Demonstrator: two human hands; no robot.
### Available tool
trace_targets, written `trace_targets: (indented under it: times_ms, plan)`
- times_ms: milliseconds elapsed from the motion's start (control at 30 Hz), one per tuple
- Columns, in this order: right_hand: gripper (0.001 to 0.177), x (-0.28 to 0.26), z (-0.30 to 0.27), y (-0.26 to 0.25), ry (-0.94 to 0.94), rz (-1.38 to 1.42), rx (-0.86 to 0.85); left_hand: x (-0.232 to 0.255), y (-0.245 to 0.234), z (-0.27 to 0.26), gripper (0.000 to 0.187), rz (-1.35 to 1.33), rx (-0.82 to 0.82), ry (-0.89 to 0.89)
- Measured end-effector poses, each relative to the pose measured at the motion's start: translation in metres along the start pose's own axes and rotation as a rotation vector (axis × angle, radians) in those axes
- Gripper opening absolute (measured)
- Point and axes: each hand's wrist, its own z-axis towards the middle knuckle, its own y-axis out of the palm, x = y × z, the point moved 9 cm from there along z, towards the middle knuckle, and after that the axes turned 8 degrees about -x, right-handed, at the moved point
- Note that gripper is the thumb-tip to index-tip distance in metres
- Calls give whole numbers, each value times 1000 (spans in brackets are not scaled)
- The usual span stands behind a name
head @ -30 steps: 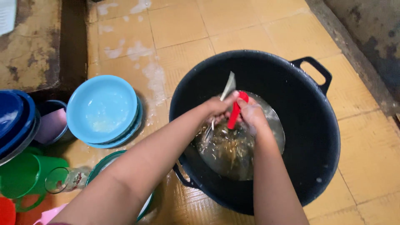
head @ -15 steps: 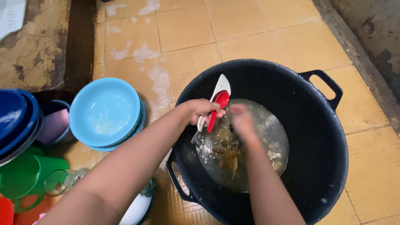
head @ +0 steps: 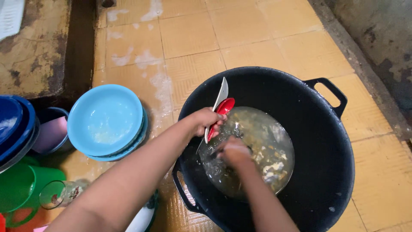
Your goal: Washing various plastic dishes, cups, and spoons in a basin on the bathroom floor.
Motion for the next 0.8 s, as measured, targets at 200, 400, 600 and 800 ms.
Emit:
trace_targets:
  times_ms: [200,400,600,800]
  plan:
    - [18,91,-6,-66,-86,809,404,12,15,-26,32,105,147,180]
    - [16,112,-18,-108,-300,1463,352,29,60,-19,39,352,63,399]
    - [40,173,-5,-43,108,1348,244,25,41,-9,34,402,124,321]
    - [90,195,7,69,673,673,18,50,11,-53,31,220,171,342]
